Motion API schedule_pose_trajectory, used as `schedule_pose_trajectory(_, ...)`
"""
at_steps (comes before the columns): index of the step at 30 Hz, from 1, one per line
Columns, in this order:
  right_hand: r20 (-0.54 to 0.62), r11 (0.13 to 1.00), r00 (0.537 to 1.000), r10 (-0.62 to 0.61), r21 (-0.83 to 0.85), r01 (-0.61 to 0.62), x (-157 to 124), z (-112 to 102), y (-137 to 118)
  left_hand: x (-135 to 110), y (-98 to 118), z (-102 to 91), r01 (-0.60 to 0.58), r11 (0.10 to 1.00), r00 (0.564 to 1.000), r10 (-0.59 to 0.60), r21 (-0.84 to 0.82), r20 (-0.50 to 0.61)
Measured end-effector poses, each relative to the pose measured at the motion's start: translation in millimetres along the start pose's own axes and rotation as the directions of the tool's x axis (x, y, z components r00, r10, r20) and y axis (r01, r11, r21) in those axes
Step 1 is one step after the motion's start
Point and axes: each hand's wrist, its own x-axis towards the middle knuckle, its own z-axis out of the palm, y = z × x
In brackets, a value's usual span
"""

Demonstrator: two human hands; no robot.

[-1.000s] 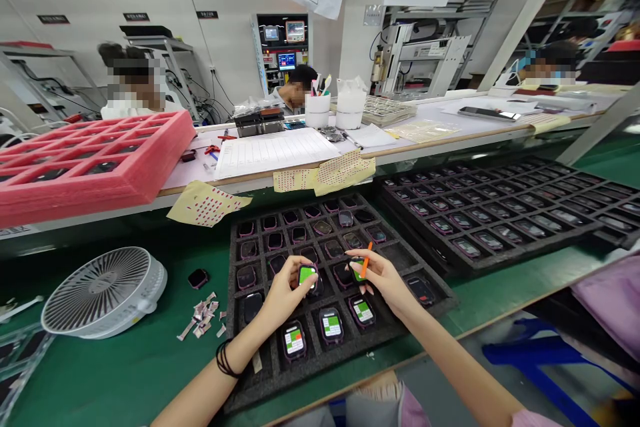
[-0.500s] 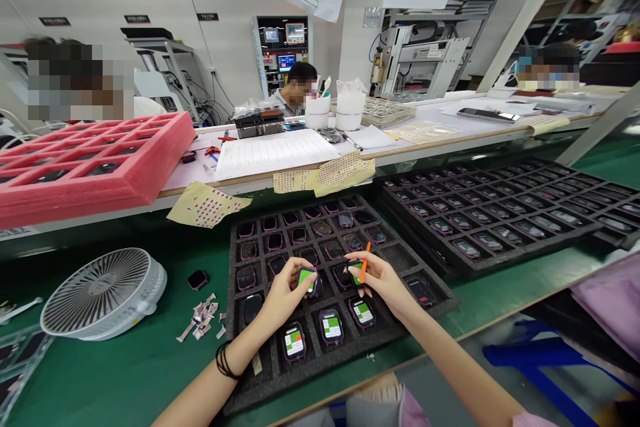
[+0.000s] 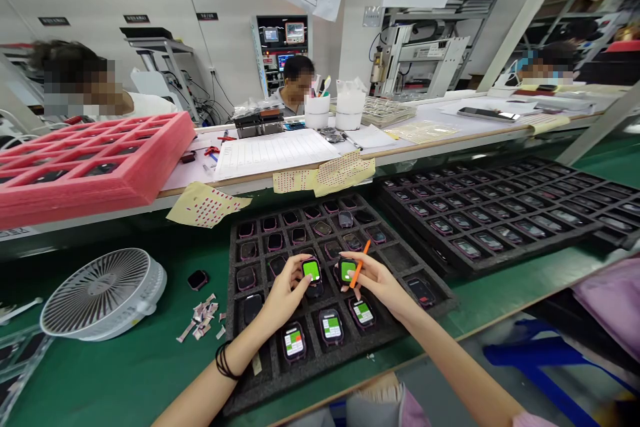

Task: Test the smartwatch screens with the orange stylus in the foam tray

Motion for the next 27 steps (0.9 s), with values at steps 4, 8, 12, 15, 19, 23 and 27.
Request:
schedule_pose_trajectory(4, -0.001, 1.0, 1.0, -0.006, 0.013, 0.006, 0.5, 1.1, -1.2, -0.7, -2.3, -0.2, 0.017, 0.999, 1.0, -0.017, -0.03, 0.014)
schedule_pose_trajectory(8, -0.001, 1.0, 1.0, 0.007, 0.022, -0.007, 0.4, 2.0, -2.0, -0.7, 0.6, 0.1, 0.004, 1.0, 1.0, -0.004, 0.008, 0.013)
schedule_pose_trajectory(12, -0.006, 0.999, 0.999, 0.037, -0.012, -0.037, -1.3, 3.9, -5.1, -1.5, 6.5, 0.5, -0.002, 0.998, 1.0, 0.001, 0.061, 0.02)
schedule_pose_trajectory(15, -0.007, 0.998, 0.999, 0.043, -0.044, -0.043, -2.4, 5.9, -6.4, -3.3, 11.1, 1.1, -0.019, 0.992, 0.999, 0.015, 0.128, 0.031)
schedule_pose_trajectory(19, -0.014, 0.997, 0.998, 0.054, -0.06, -0.054, -2.4, 6.7, -5.1, -6.6, 16.2, 2.5, -0.044, 0.973, 0.997, 0.029, 0.225, 0.069)
schedule_pose_trajectory(23, -0.037, 0.996, 0.997, 0.067, -0.053, -0.069, -2.2, 5.3, -3.9, -8.4, 19.2, 3.1, -0.054, 0.96, 0.995, 0.03, 0.275, 0.091)
schedule_pose_trajectory(27, -0.054, 0.999, 0.998, 0.031, -0.036, -0.033, -2.2, 4.0, -3.0, -7.5, 19.9, 3.2, -0.06, 0.968, 0.995, 0.039, 0.243, 0.09)
